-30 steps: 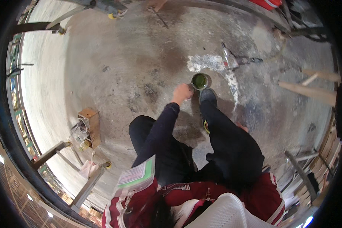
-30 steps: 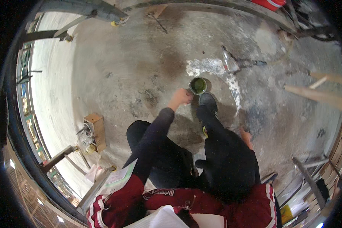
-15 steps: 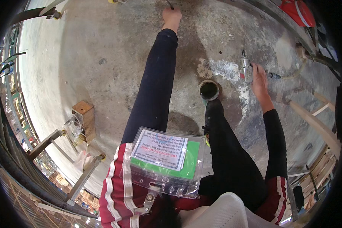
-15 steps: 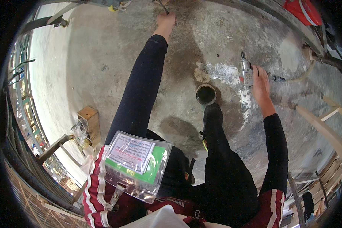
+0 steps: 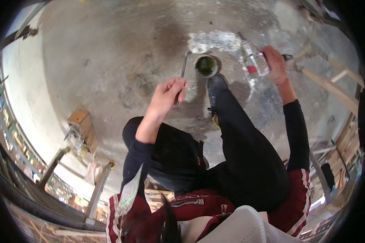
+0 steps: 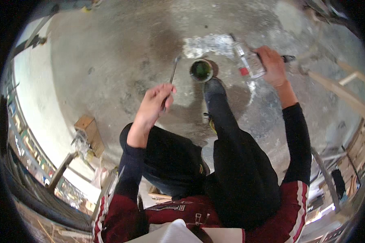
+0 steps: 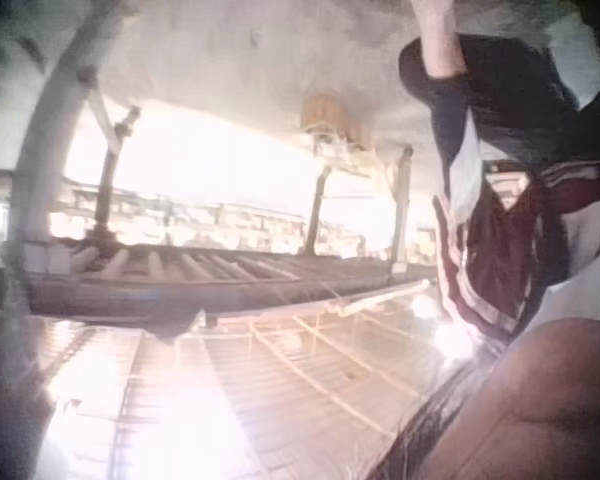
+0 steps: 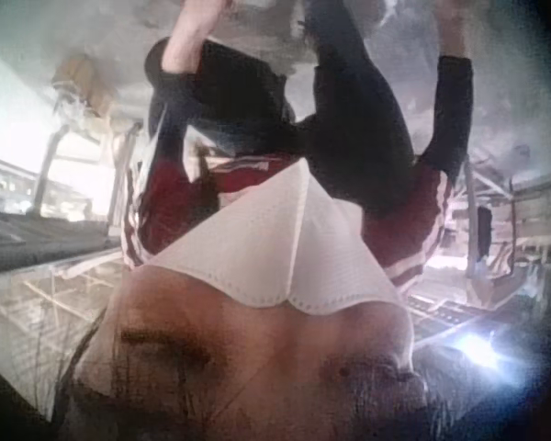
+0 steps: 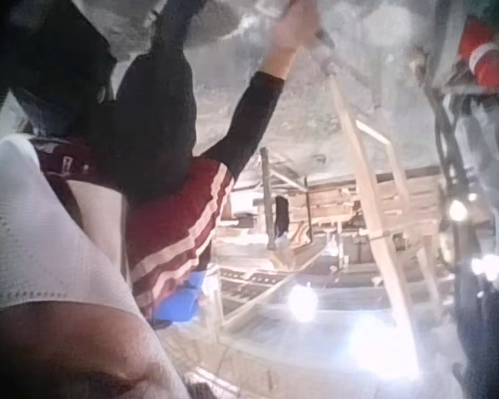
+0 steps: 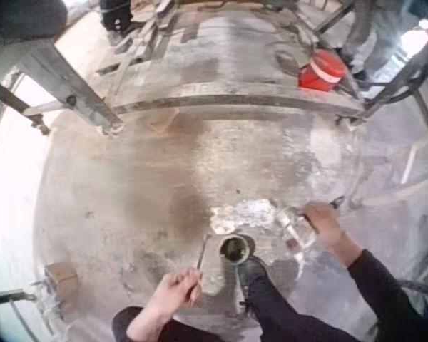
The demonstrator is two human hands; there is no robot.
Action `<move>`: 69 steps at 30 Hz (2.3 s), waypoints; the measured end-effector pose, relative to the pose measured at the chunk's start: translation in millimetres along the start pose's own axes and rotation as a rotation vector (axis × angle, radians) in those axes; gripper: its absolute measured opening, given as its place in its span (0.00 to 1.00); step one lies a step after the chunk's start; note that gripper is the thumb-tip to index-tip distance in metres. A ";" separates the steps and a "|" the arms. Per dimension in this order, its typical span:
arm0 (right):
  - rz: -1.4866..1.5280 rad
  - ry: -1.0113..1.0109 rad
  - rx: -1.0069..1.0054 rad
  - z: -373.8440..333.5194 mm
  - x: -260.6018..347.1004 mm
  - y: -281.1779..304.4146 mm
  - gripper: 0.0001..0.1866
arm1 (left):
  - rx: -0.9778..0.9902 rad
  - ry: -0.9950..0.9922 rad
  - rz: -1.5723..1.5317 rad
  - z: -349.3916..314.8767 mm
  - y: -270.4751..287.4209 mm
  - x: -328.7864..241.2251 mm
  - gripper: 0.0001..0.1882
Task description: The person pours liquids into a container and mixes them with a power drill. Then, using a brush, the person applies the mixed liquid to several curved wooden pieces arranged on a workbench.
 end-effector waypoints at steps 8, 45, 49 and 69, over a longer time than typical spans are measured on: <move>0.356 -0.005 -0.257 -38.0 110.2 76.4 0.16 | 0.136 0.059 -0.082 -6.7 -44.3 39.4 0.14; 0.359 -0.162 0.434 -43.1 140.8 37.5 0.30 | 0.017 0.197 -0.833 101.8 -83.6 69.7 0.10; 0.283 -0.185 0.474 -36.7 148.0 45.1 0.26 | 0.024 0.136 -0.729 98.3 -88.6 70.1 0.10; 0.136 -0.178 0.498 -35.0 156.1 35.4 0.20 | 0.248 0.184 -0.944 -3.6 -127.2 44.6 0.27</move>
Point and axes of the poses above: each hand's wrist, its own z-axis towards the middle knuckle, its own y-axis out of the back of the hand, x = y × z, the point moved 7 cm from there along z, towards the middle knuckle, and after that the axes turned 5 degrees about -y, right-handed, at the moved point
